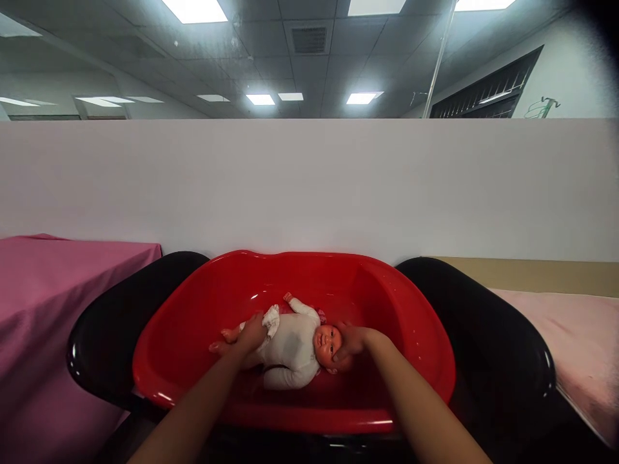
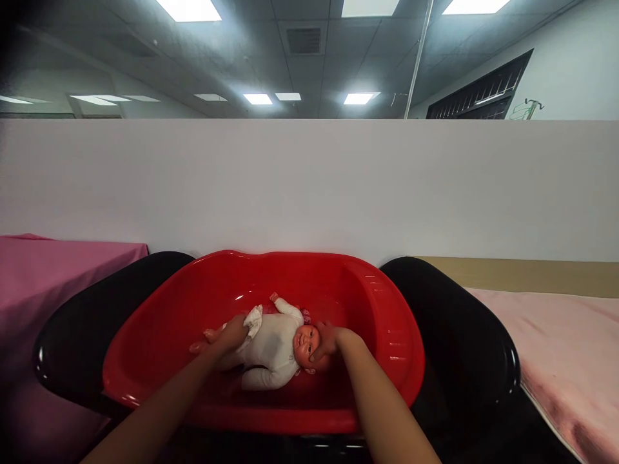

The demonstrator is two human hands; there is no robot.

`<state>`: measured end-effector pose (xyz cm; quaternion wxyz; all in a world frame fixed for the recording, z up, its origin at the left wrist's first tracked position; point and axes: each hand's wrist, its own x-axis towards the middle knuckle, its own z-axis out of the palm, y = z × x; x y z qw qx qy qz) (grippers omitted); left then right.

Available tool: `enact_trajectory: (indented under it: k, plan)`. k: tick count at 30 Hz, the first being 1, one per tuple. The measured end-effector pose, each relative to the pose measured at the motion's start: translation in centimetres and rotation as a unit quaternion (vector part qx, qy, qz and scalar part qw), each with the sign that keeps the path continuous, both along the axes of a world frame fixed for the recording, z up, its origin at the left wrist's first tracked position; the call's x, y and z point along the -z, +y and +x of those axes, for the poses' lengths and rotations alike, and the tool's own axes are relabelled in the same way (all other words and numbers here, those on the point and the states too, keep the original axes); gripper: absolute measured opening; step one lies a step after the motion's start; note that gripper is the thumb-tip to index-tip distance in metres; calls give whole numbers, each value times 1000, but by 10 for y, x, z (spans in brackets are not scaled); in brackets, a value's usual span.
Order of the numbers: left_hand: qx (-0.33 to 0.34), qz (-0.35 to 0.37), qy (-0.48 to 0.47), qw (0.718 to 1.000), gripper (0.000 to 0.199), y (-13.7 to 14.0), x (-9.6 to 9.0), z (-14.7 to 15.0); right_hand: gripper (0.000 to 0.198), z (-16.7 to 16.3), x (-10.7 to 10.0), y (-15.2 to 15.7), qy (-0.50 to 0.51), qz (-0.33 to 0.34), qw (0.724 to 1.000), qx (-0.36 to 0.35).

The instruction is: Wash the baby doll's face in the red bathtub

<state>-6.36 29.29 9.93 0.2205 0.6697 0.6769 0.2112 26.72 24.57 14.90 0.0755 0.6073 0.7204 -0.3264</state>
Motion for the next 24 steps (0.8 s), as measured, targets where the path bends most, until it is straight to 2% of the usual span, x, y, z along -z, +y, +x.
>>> enact_trajectory:
  k: [3,10,16,21,24]
  plan:
    - [26,11,-6,1000,34,-1,-5,0,115,0,-2,-1,8,-5,1000,-1]
    - [-6,0,-22,1000,34,-6,-6,3,113,-3,-9,-5,16,-8,1000,6]
    - [10,-12,-25,1000,35,-8,-11,2,111,-3,-10,-5,2,-11,1000,7]
    - [-33,-21,-13,999,36,-10,-10,2,110,-3,-11,-5,10,-10,1000,-2]
    - [-23,-30,-7,999,37,-10,-10,3,109,-4,-13,-6,10,-7,1000,-8]
